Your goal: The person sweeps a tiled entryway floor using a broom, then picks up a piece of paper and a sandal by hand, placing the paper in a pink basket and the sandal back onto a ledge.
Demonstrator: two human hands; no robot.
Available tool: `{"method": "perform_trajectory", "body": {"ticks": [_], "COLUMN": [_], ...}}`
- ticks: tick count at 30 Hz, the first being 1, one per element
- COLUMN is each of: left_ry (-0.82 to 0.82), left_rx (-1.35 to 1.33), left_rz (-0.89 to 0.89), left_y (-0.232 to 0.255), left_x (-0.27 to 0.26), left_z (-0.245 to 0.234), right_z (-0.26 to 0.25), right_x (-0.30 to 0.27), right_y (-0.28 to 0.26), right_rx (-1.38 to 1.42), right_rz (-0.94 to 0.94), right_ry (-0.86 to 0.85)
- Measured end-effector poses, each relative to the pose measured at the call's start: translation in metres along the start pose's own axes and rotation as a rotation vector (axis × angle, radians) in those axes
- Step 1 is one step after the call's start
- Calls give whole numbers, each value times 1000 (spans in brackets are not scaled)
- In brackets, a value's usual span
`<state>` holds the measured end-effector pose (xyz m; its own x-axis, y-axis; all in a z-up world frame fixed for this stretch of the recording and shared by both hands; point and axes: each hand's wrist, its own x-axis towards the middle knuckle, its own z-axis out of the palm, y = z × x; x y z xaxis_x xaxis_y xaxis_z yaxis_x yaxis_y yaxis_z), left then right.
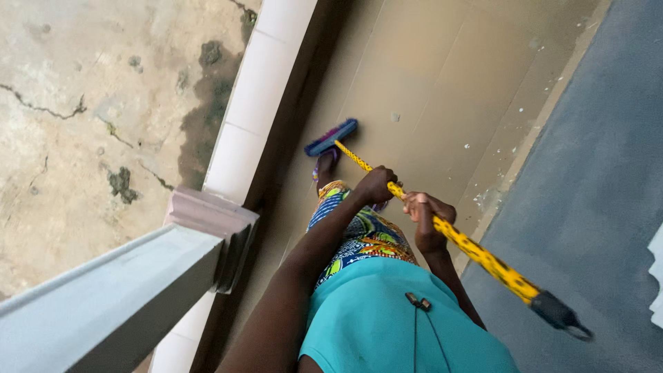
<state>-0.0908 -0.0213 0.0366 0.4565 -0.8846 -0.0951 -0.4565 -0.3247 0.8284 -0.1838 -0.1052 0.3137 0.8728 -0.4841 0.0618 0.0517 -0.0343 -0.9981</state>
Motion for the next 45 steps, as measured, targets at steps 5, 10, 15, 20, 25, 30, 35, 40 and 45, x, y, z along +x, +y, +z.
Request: {"method": "perform_trajectory", "body": {"ticks": [5,10,15,20,25,30,35,40,45], "left_ry": [-25,135,63,-320,-499,-493,-186,69,-396], "left_rx": [42,164,157,-87,-141,-97,21,44,-67], "left_rz": [36,-89,-32,23,154,224,231,314,161], "left_y": [-4,-24,-15,5,18,43,27,13,28], "left_x": [71,122,119,83,74,116,162,157,107], "left_z": [-53,-100,-98,-63,-62,-67,-58,-47,21], "right_z": [9,34,45,54,49,32,17,11,-6], "right_x": [44,99,115,75,70,72,87,92,45], "right_y": [-6,40,37,10,8,-7,38,41,6], "right_rx": [2,-130,-190,-153,18,-26,-51,-215,-47], "right_rz": [-43,9,-83,256,21,-67,15,-120,72], "right_ry": [168,246,266,471,570,706,770,525,629]}}
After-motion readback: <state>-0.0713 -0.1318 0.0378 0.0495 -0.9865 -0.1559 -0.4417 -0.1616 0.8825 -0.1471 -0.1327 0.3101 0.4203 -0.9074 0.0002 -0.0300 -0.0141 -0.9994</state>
